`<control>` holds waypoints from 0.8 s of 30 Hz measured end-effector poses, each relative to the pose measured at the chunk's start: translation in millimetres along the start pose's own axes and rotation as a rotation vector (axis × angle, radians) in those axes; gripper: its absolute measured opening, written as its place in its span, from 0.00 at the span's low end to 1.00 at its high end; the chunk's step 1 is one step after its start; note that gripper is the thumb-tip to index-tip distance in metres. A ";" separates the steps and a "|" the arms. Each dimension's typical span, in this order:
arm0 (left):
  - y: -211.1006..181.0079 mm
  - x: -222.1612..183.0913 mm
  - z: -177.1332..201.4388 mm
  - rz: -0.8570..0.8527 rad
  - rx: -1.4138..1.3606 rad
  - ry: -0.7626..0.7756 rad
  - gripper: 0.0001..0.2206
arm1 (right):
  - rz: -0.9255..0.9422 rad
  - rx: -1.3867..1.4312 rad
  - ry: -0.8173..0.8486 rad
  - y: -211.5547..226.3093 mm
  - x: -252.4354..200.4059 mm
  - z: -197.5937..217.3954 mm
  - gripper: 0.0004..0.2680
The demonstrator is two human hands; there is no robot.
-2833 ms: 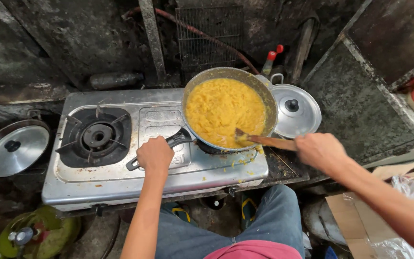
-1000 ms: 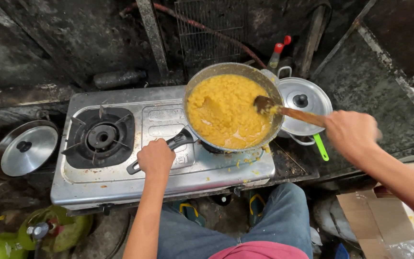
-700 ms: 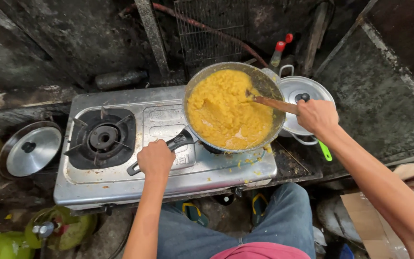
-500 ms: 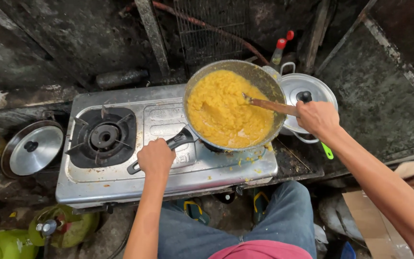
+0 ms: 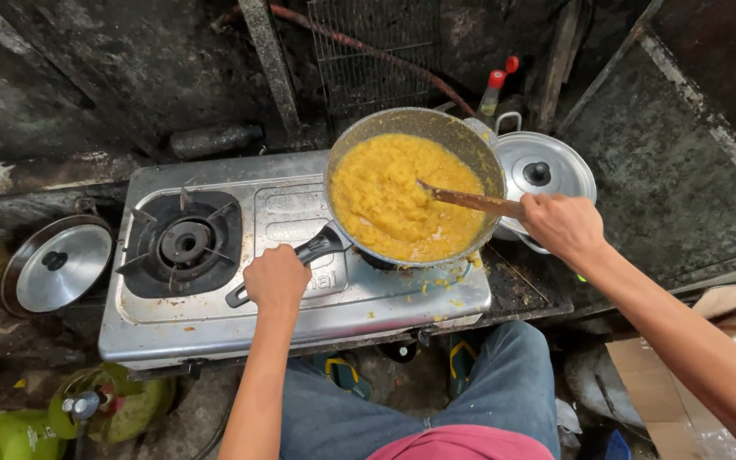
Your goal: Stirring a thick yellow mixture in a pan on a gas stove using a wooden spatula
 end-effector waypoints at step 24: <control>6.0 7.4 -7.7 0.047 0.085 0.159 0.08 | -0.052 -0.175 0.822 -111.6 4.8 128.9 0.09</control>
Point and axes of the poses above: each hand's wrist, its own x-axis towards the middle knuckle, its own z-axis out of the back of the hand, y = z × x, the point moved 1 cm from there along x, towards the middle knuckle, and after that the axes turned 9 degrees about -x, right-handed, at the moved point
